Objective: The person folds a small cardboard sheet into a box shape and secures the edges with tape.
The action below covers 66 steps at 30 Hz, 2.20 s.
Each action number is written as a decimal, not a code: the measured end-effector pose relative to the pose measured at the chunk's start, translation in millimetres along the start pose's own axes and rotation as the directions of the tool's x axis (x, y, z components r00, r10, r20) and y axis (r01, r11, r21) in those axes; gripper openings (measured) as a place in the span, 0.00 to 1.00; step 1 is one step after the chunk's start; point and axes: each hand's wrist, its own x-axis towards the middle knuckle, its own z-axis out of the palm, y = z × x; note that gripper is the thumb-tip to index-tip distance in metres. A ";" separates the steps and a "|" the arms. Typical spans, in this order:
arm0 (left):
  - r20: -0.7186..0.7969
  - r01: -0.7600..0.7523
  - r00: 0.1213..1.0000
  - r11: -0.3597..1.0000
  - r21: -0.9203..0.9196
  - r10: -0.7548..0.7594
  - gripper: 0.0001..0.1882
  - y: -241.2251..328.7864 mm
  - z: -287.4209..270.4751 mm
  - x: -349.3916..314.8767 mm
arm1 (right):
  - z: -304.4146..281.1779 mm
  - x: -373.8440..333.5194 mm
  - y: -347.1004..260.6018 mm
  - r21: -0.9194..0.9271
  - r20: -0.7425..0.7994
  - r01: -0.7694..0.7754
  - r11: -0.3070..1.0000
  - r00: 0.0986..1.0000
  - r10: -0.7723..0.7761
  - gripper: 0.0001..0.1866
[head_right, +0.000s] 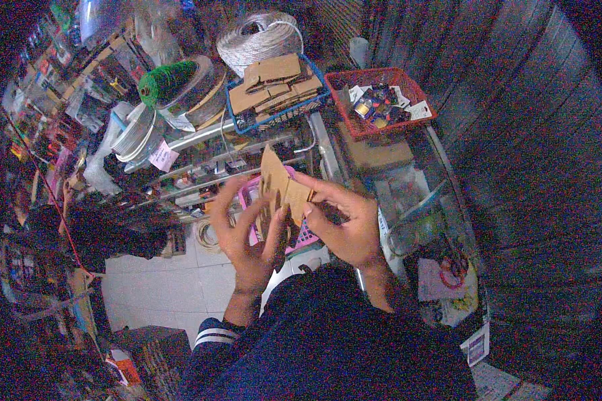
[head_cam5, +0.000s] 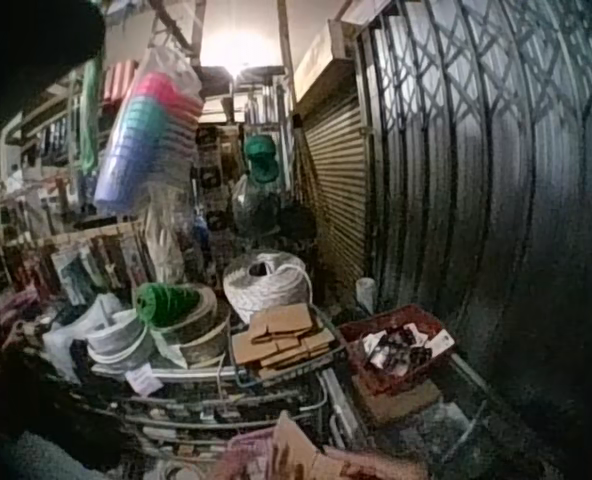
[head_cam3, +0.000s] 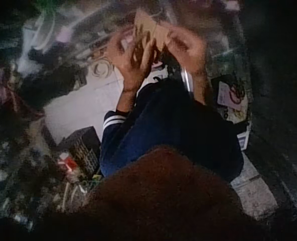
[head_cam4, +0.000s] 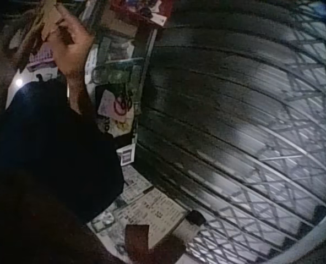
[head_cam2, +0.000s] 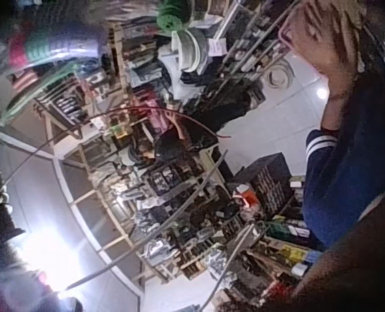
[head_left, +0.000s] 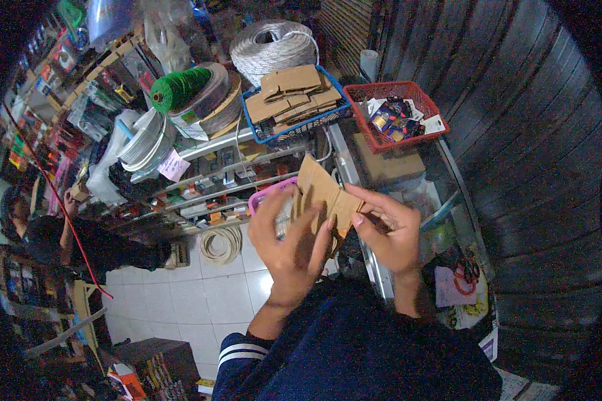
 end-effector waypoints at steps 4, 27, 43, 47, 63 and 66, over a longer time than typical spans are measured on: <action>0.009 -0.006 1.000 0.994 -0.110 0.007 0.17 12.1 8.9 11.8 | 0.9 -2.6 -4.2 -0.085 -0.038 0.056 0.995 0.998 -0.059 0.21; 0.060 0.213 0.974 0.795 -0.568 -0.218 0.06 17.4 31.0 13.5 | -19.5 -1.9 -13.2 -0.363 -0.026 0.275 0.890 0.952 -0.304 0.20; -0.016 0.072 0.996 0.864 -0.499 -0.093 0.06 44.2 36.2 25.4 | -36.3 -6.6 -24.8 -0.400 -0.096 0.269 0.876 0.938 -0.332 0.20; 0.047 0.116 0.993 0.821 -0.559 -0.108 0.08 42.9 31.7 23.8 | -39.4 -7.1 -28.9 -0.381 -0.049 0.328 0.865 0.927 -0.373 0.19; -0.011 0.093 0.992 0.795 -0.600 -0.124 0.07 82.6 52.7 35.9 | -52.4 -13.0 -34.5 -0.442 -0.190 0.279 0.853 0.900 -0.393 0.20; -0.043 0.070 0.994 0.867 -0.494 -0.104 0.07 84.3 64.8 37.4 | -57.9 -12.2 -34.4 -0.371 -0.242 0.286 0.883 0.889 -0.389 0.19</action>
